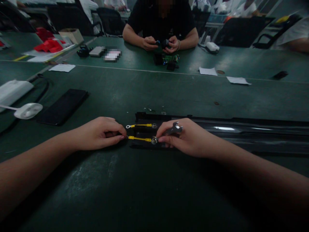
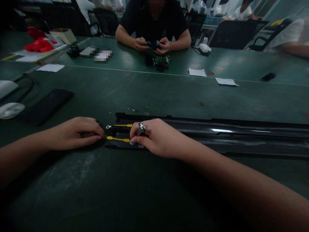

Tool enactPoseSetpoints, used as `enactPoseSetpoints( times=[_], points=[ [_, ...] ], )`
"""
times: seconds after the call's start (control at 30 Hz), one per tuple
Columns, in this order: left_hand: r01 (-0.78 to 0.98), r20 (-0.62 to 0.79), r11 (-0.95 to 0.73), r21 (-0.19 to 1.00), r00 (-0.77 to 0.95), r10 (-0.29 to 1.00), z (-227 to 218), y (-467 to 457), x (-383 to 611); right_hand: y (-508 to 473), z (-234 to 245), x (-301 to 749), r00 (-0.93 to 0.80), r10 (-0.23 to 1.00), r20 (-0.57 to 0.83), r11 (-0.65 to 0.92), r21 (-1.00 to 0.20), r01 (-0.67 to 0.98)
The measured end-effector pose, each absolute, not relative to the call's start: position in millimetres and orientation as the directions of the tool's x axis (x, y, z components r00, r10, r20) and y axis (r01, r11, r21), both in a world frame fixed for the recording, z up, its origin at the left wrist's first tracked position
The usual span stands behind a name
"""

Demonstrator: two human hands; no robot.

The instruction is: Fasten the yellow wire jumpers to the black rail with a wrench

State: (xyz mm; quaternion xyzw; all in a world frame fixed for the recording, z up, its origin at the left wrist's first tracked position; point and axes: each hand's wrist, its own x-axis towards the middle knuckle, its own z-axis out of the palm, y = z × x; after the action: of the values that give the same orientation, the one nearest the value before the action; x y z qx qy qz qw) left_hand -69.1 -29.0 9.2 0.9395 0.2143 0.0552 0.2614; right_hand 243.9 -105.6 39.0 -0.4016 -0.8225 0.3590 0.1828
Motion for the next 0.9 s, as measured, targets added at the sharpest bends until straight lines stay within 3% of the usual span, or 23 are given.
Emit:
enactPoseSetpoints(
  times=[0.17,0.43,0.9],
  points=[
    [0.365,-0.004,-0.782,0.506,0.907,0.421,8.7,-28.4,-69.9,-106.4,37.9,244.2,-0.646,0.761,0.064,0.477,-0.730,0.489],
    [0.364,0.002,-0.779,0.511,0.906,0.424,10.1,-29.5,-69.8,-104.8,40.2,244.4,-0.604,0.797,-0.017,0.395,-0.742,0.542],
    [0.358,0.007,-0.788,0.501,0.909,0.417,8.7,-28.2,-70.0,-104.6,39.1,245.8,-0.625,0.780,0.022,0.448,-0.718,0.533]
  ],
)
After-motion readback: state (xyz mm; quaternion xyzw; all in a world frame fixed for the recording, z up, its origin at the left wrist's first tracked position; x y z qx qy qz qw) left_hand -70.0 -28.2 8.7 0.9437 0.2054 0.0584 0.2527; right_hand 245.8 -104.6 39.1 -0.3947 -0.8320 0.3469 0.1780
